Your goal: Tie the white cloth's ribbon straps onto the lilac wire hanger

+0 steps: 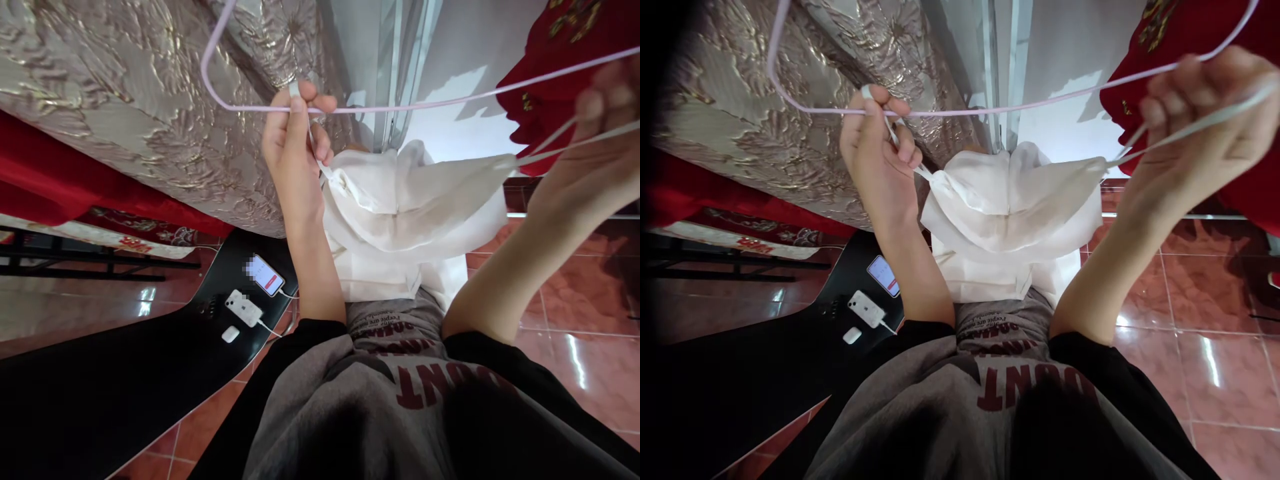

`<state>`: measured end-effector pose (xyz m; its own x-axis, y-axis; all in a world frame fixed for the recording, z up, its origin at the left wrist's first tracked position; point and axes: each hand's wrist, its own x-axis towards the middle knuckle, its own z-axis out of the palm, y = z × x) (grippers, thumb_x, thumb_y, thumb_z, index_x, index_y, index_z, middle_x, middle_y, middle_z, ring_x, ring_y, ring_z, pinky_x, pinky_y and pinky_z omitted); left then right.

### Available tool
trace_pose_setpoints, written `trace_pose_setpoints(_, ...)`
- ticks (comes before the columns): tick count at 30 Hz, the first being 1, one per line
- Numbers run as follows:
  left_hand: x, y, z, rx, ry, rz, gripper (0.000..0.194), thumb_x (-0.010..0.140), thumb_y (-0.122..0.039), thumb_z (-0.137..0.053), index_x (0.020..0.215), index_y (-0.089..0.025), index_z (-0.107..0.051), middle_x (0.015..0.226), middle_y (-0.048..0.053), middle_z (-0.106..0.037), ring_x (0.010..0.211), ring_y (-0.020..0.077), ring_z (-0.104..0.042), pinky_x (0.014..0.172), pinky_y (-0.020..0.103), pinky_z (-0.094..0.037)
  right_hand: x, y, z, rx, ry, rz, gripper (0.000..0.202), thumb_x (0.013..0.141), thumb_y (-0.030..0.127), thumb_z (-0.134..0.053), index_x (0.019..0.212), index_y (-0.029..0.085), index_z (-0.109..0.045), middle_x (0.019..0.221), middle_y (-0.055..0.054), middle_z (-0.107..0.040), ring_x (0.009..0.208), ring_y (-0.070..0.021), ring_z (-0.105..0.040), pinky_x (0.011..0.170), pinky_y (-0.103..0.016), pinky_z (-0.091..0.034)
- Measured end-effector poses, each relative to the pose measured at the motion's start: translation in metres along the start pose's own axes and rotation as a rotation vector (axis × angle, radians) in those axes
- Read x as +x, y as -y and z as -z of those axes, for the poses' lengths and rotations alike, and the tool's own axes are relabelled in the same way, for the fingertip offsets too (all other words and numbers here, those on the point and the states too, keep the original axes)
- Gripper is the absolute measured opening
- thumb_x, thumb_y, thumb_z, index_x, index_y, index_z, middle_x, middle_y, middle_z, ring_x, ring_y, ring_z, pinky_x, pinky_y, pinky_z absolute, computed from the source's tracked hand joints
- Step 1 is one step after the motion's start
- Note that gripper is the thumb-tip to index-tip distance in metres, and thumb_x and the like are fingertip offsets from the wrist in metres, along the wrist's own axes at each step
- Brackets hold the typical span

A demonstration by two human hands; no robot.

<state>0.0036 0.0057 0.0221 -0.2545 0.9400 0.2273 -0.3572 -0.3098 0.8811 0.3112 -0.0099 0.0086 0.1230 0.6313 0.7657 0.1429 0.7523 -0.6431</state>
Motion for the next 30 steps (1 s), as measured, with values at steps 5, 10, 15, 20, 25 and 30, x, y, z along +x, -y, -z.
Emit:
trace_pose_setpoints(5,0.004,0.009,0.004,-0.073,0.053,-0.005,0.030,0.111,-0.021,-0.053,0.087,-0.027,-0.071,0.094,0.004,-0.072,0.051,0.0131,-0.037,0.050,0.032,-0.031,0.001,0.002,-0.085,-0.201,-0.024,0.088,0.025,0.098,0.049,-0.069,0.100,0.029,-0.083,0.099,-0.003,-0.082,0.100,-0.0201,-0.077,0.101,-0.042,-0.061)
trace_pose_setpoints(10,0.006,0.007,0.022,-0.099,0.083,-0.020,0.016,0.103,-0.022,-0.061,0.093,-0.026,-0.073,0.109,0.005,-0.078,0.057,0.0133,-0.051,0.050,0.028,-0.041,-0.001,0.001,-0.093,-0.389,0.087,0.020,0.032,0.102,0.058,-0.057,0.105,0.035,-0.079,0.104,-0.001,-0.080,0.103,-0.0201,-0.069,0.095,-0.042,-0.055)
trace_pose_setpoints(15,0.010,0.006,0.057,-0.063,-0.208,-0.320,0.032,0.088,-0.003,-0.054,0.095,-0.029,-0.071,0.130,-0.004,-0.076,0.085,0.0134,-0.068,0.068,0.028,-0.055,-0.002,-0.002,-0.085,-0.389,0.033,0.036,0.042,0.102,0.064,-0.053,0.096,0.031,-0.078,0.095,-0.005,-0.077,0.098,-0.0208,-0.065,0.089,-0.041,-0.053)
trace_pose_setpoints(20,0.034,0.003,0.083,0.208,-0.188,-0.598,0.022,0.086,-0.029,-0.080,0.103,-0.022,-0.069,0.146,0.010,-0.069,0.124,0.0326,-0.070,0.092,0.046,-0.062,-0.003,0.002,-0.084,-0.366,0.068,-0.013,0.041,0.092,0.072,-0.066,0.101,0.033,-0.077,0.101,-0.005,-0.077,0.106,-0.0235,-0.066,0.085,-0.042,-0.056)
trace_pose_setpoints(25,0.043,-0.031,0.061,0.468,0.025,-0.630,0.017,0.096,-0.016,-0.080,0.112,-0.020,-0.079,0.116,0.005,-0.079,0.121,0.0309,-0.071,0.115,0.046,-0.053,-0.004,0.003,-0.086,-0.396,0.093,-0.051,0.045,0.089,0.076,-0.065,0.105,0.035,-0.076,0.104,-0.005,-0.075,0.110,-0.0251,-0.065,0.088,-0.043,-0.058)
trace_pose_setpoints(30,0.037,-0.055,0.025,0.356,-0.059,-0.334,0.010,0.101,-0.025,-0.077,0.110,-0.021,-0.075,0.109,0.001,-0.077,0.123,0.0258,-0.069,0.102,0.030,-0.058,-0.005,0.000,-0.086,-0.385,0.066,-0.013,0.041,0.091,0.072,-0.065,0.101,0.034,-0.075,0.100,-0.006,-0.073,0.106,-0.0249,-0.065,0.083,-0.041,-0.057)
